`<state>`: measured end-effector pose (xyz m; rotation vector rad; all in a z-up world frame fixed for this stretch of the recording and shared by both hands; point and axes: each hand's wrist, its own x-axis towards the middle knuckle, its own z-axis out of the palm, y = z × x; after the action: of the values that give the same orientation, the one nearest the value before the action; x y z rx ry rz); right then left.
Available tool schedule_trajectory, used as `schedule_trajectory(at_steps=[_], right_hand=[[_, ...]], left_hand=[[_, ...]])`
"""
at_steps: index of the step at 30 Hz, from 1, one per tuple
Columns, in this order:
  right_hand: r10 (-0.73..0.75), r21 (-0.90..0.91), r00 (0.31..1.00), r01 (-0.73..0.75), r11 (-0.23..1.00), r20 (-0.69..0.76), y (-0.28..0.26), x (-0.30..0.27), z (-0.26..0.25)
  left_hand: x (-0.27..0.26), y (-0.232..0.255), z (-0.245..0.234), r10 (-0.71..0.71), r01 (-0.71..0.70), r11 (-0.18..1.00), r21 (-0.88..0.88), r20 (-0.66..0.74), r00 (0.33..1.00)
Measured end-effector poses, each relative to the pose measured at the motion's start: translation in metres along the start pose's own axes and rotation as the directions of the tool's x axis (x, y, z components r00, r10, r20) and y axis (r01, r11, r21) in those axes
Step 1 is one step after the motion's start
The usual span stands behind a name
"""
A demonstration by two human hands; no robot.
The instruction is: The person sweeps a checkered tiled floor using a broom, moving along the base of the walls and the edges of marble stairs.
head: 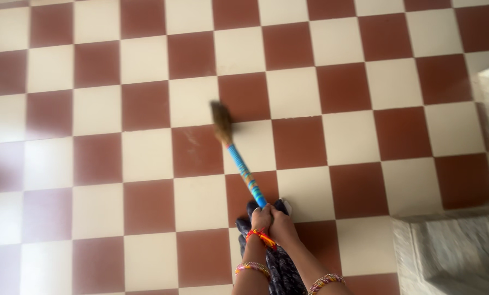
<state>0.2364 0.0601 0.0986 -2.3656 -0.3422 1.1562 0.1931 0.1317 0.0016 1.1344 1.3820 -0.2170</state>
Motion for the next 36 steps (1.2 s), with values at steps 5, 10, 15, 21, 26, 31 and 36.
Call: schedule_trajectory(at_steps=[5,10,15,21,26,31,36], right_hand=[[-0.145,-0.104,0.983,0.157,0.982,0.111,-0.016,0.01,0.003],[-0.133,-0.002,0.987,0.134,0.991,0.087,-0.021,-0.007,-0.034],[-0.07,0.2,0.989,0.096,0.975,-0.132,-0.008,0.001,-0.057],[0.092,0.615,0.948,0.123,0.779,-0.306,0.017,0.046,-0.063],[0.275,0.899,0.933,0.1,0.427,-0.234,0.026,0.069,-0.083],[0.35,0.822,0.924,-0.078,0.564,-0.153,0.031,0.078,-0.094],[0.131,0.431,0.962,-0.015,0.902,-0.241,0.037,0.098,-0.084]], left_hand=[[0.003,0.011,-0.024,-0.178,0.162,0.972,-0.172,-0.08,0.981],[0.002,0.017,0.006,-0.125,0.115,0.99,-0.078,-0.137,0.983],[0.009,0.035,0.047,-0.025,0.03,0.99,0.141,-0.041,0.999],[0.004,0.113,0.085,0.091,-0.16,0.938,0.308,0.227,0.97],[0.008,0.141,0.116,0.03,-0.179,0.898,0.402,0.35,0.936],[0.046,0.108,0.145,0.028,-0.189,0.87,0.456,0.336,0.941],[0.054,0.102,0.116,0.117,-0.2,0.919,0.341,0.249,0.961]])
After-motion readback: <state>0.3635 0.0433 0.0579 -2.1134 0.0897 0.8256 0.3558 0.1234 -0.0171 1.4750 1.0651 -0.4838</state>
